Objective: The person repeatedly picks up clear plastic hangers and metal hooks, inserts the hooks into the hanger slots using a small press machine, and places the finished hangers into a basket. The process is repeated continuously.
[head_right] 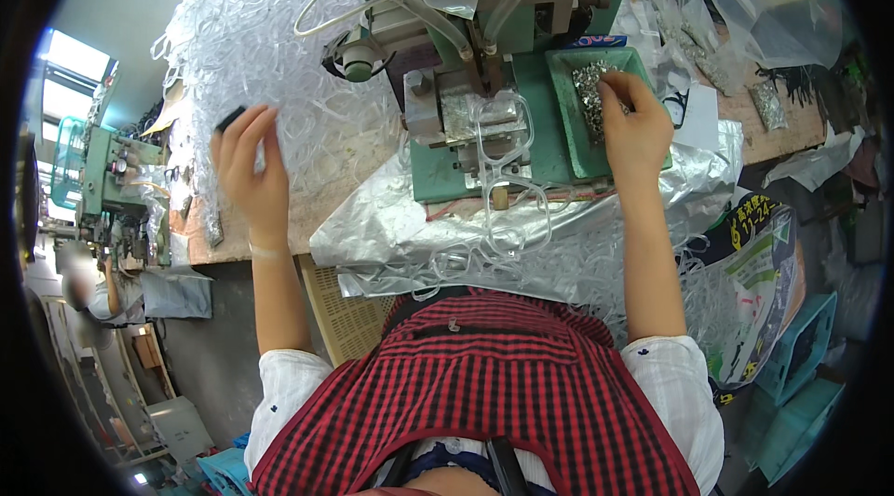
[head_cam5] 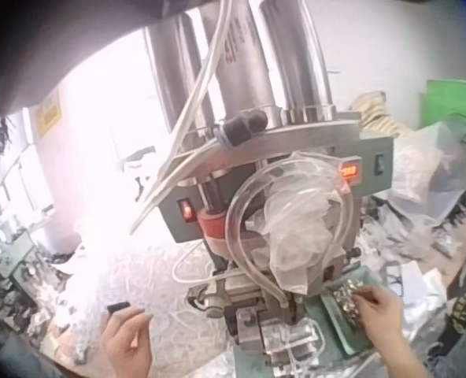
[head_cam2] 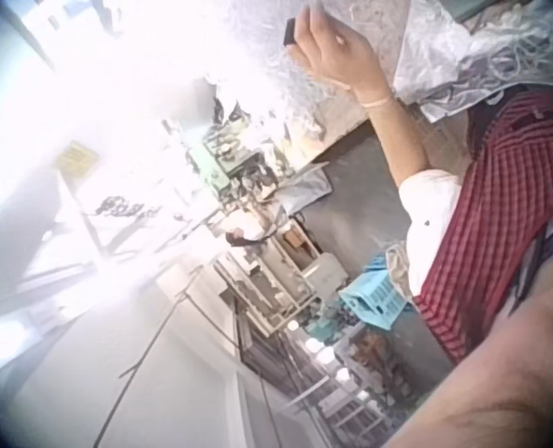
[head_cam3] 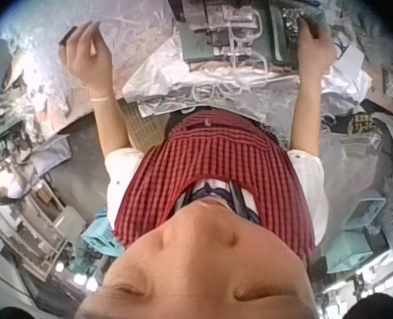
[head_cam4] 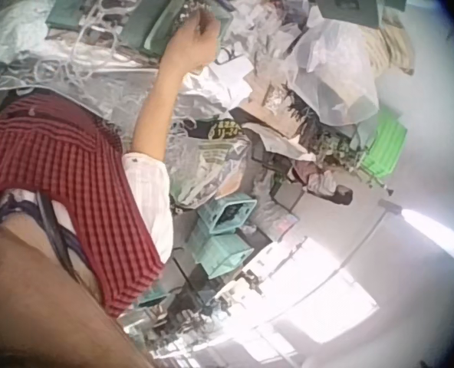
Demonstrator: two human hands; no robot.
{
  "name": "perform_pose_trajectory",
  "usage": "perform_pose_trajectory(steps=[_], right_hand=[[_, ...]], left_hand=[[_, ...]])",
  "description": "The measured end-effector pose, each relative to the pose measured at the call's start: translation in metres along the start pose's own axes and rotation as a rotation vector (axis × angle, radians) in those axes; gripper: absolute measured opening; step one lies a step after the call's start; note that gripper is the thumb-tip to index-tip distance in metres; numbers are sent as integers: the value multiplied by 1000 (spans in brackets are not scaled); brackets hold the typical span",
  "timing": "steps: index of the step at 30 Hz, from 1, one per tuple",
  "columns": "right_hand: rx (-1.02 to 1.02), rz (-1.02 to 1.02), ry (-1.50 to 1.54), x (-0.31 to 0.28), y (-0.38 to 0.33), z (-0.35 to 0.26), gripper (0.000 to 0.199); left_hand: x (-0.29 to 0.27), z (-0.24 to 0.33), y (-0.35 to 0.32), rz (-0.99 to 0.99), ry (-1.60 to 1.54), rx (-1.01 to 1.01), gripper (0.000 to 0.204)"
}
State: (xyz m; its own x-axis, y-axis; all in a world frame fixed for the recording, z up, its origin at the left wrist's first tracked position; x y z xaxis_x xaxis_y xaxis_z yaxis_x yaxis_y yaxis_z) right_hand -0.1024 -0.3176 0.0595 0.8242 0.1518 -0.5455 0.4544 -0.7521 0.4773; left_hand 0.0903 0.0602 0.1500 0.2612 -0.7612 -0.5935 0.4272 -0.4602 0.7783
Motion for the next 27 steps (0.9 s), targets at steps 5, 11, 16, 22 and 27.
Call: perform_pose_trajectory(steps=[5, 11, 16, 22, 27], right_hand=[[152, -111, 120, 10, 6, -3, 18], [197, -53, 22, -27, -25, 37, 15], [156, -179, 78, -51, -33, 14, 14], [-101, -410, 318, -18, 14, -93, 27], [60, -449, 560, 17, 7, -95, 50]], left_hand=[[85, -67, -16, -273, 193, 123, 18], [72, -93, -36, -180, -138, -177, 17], [46, -82, -38, 133, -593, -636, 14], [63, -77, -40, 340, -1179, -984, 18], [88, -51, -58, 341, -1285, -986, 8]])
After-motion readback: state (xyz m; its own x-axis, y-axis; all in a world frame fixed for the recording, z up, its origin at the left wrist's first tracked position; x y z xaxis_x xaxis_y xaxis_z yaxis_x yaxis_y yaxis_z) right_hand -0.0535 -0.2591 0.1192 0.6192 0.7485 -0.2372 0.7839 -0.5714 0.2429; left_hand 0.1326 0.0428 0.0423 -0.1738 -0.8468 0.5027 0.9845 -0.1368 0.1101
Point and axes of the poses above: each hand's wrist, its own y-axis towards the middle knuckle, its own x-axis out of the palm, z = x × y, the point moved 4 cm from there along y, towards the middle knuckle, and after that the axes turned 12 degrees about -y, right-handed, at the moved point
